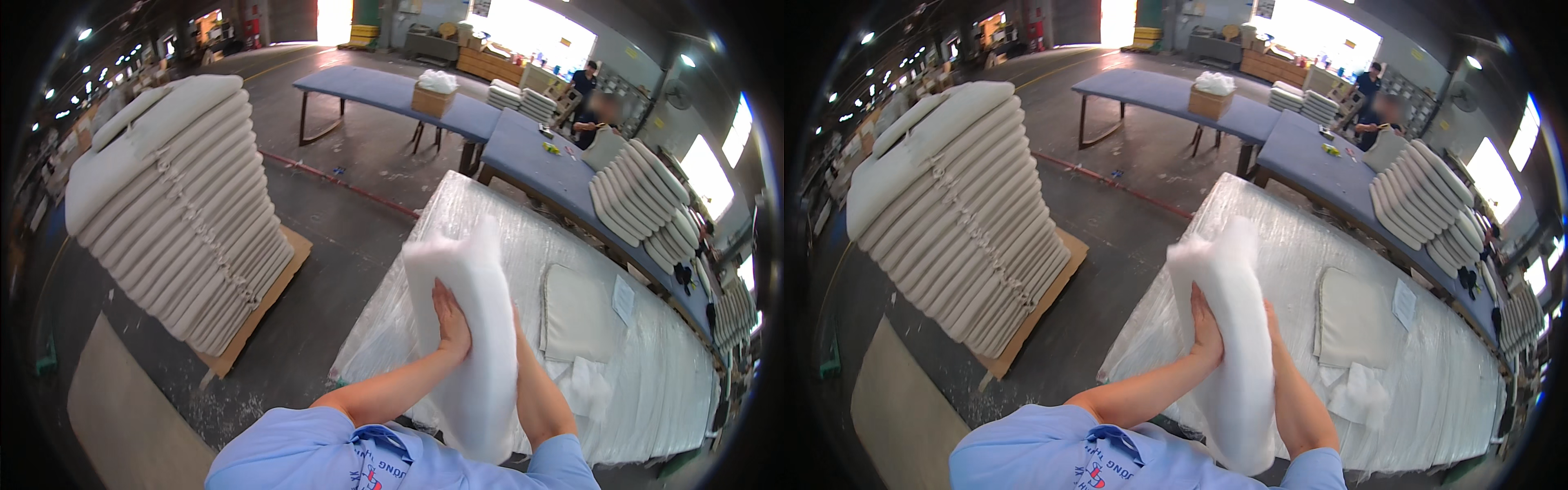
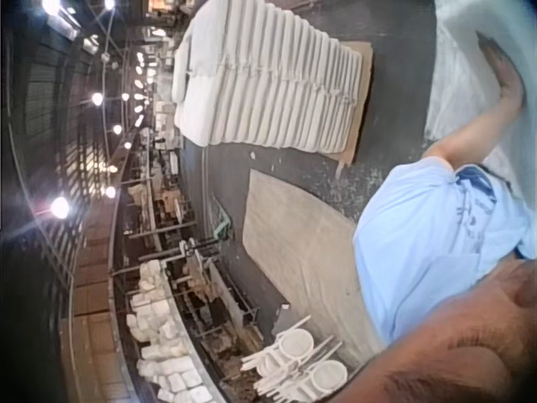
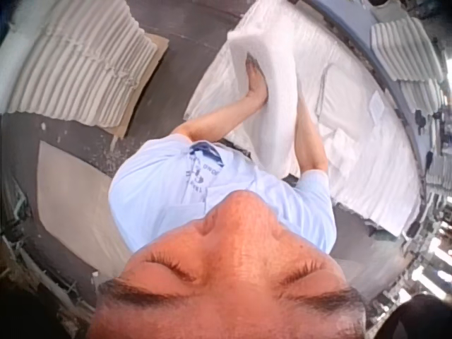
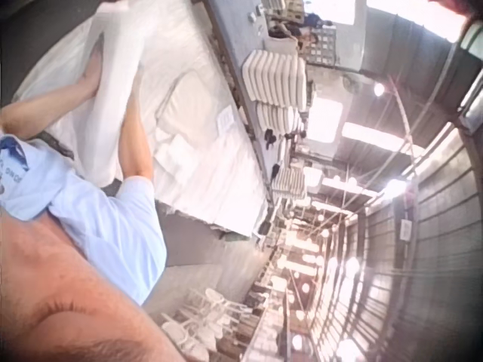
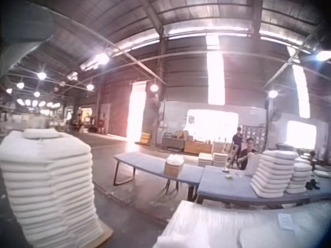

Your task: The person picks up a white cushion and places it on a stack. They then take a white sheet of paper, fold it over the cushion, and roll the cushion tightly within the paper. The wrapped cushion is placed on a table.

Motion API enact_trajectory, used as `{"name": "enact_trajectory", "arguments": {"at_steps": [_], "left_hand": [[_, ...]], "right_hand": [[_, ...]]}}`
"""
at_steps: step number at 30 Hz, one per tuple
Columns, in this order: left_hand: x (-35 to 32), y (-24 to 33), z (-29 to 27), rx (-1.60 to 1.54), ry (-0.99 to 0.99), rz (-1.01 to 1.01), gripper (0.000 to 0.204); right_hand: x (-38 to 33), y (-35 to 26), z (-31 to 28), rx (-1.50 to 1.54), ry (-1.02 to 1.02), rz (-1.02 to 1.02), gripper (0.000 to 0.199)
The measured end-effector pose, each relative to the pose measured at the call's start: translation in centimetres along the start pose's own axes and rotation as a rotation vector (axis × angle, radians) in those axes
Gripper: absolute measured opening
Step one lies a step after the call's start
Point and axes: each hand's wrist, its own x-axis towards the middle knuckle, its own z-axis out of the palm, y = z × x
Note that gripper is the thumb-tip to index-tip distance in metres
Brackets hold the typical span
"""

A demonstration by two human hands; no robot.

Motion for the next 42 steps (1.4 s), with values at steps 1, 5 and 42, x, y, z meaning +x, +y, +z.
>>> {"name": "enact_trajectory", "arguments": {"at_steps": [1,5,42], "left_hand": [[-0.4,0.7,0.4,0.246,0.024,0.155,0.072],[-3.8,2.0,0.2,0.281,-0.182,0.423,0.068],[19.0,8.5,-1.4,0.287,-1.030,0.017,0.063]], "right_hand": [[-0.4,-0.7,0.3,0.071,-0.003,-0.036,0.028],[-4.5,-1.7,-0.7,0.205,0.091,-0.082,0.028],[0.5,-9.0,5.4,-0.881,0.233,-0.189,0.047]]}}
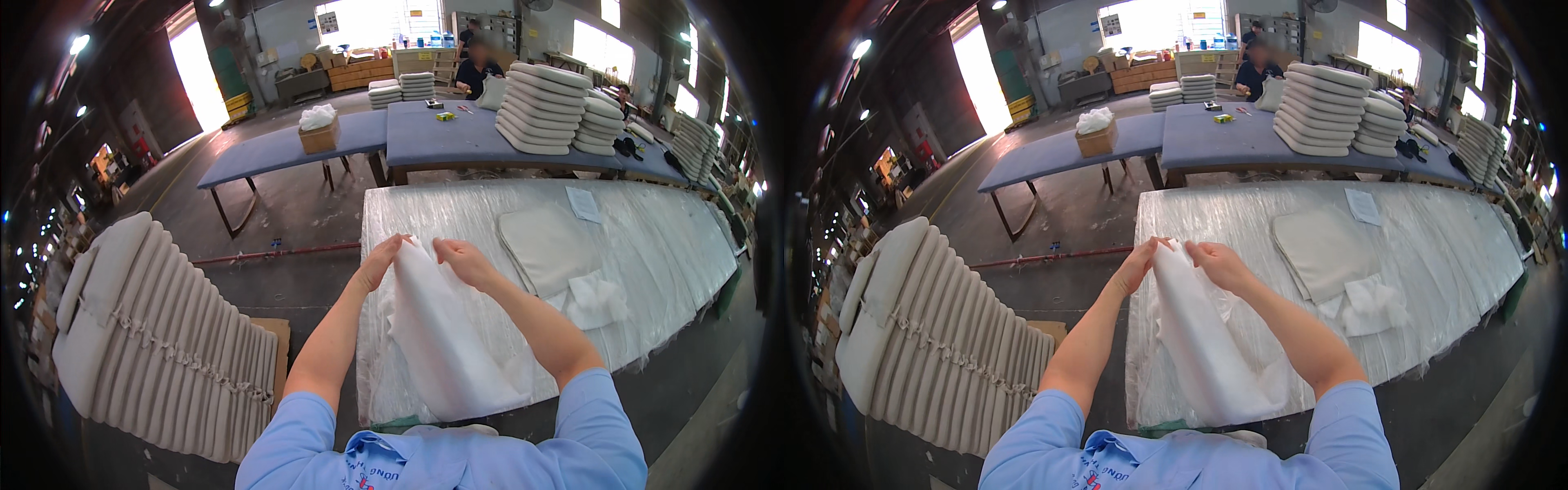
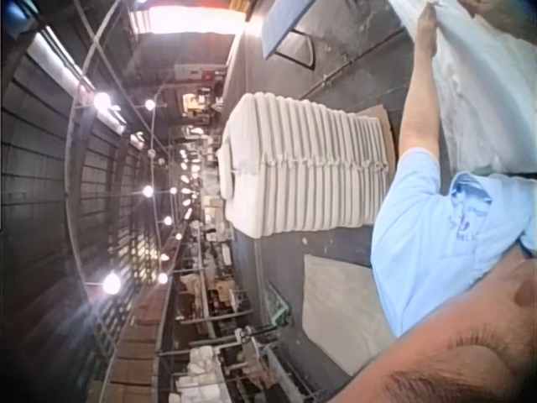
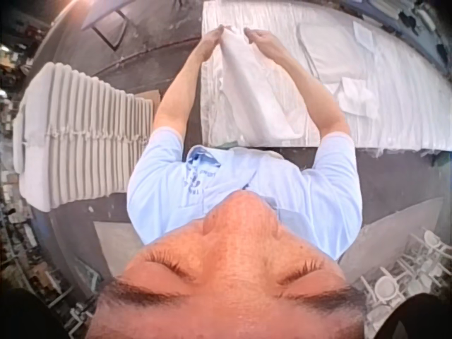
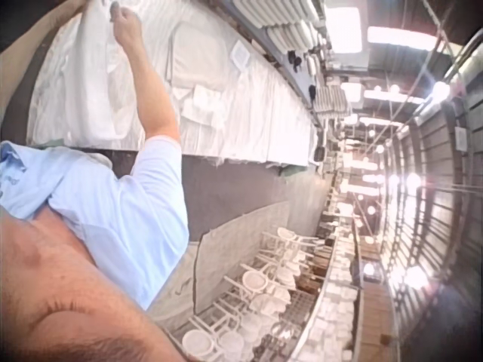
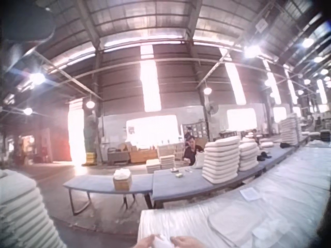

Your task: The person picks up a white cushion and places it on a stack. They then take a white sheet of paper, fold it over the cushion, and roll the cushion tightly within the paper. The wrapped cushion is placed on a table.

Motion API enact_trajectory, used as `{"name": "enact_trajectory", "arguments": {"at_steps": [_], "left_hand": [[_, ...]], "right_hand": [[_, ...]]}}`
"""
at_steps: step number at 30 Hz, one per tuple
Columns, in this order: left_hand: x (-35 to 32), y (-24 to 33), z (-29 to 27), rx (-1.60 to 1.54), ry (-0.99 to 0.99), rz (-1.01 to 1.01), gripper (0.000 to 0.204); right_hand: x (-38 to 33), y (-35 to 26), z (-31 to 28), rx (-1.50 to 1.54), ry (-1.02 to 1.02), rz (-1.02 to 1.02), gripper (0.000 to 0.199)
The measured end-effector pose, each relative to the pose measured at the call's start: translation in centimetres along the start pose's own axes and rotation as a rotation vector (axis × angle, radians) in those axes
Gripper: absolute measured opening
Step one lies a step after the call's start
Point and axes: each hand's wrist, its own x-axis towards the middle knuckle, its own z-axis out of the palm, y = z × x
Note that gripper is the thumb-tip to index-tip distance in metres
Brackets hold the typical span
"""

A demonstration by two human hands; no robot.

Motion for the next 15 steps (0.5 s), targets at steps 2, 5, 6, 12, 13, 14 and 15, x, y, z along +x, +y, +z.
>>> {"name": "enact_trajectory", "arguments": {"at_steps": [2,5,6,12,13,14,15], "left_hand": [[-0.1,0.5,0.1,0.028,-0.026,0.018,0.065],[-1.2,0.9,-0.7,0.098,-0.060,-0.002,0.067],[-1.5,1.1,-0.9,0.122,-0.076,-0.010,0.068],[-1.5,2.9,-1.3,0.154,-0.267,-0.135,0.061],[-1.3,3.0,-0.8,0.188,-0.231,-0.109,0.054],[-0.9,3.1,-0.1,0.220,-0.197,-0.083,0.046],[-0.8,3.0,-0.2,0.267,-0.152,-0.060,0.040]], "right_hand": [[0.5,-1.0,1.1,-0.335,-0.032,-0.095,0.050],[0.3,-1.5,3.0,-0.331,-0.040,-0.092,0.045],[0.3,-1.6,3.2,-0.287,-0.052,-0.051,0.042],[-1.0,1.6,5.4,0.759,0.006,0.179,0.030],[-1.0,2.1,5.3,0.798,0.018,0.185,0.031],[-0.9,2.6,5.3,0.836,0.032,0.192,0.032],[-0.7,2.5,5.6,0.885,0.034,0.190,0.033]]}}
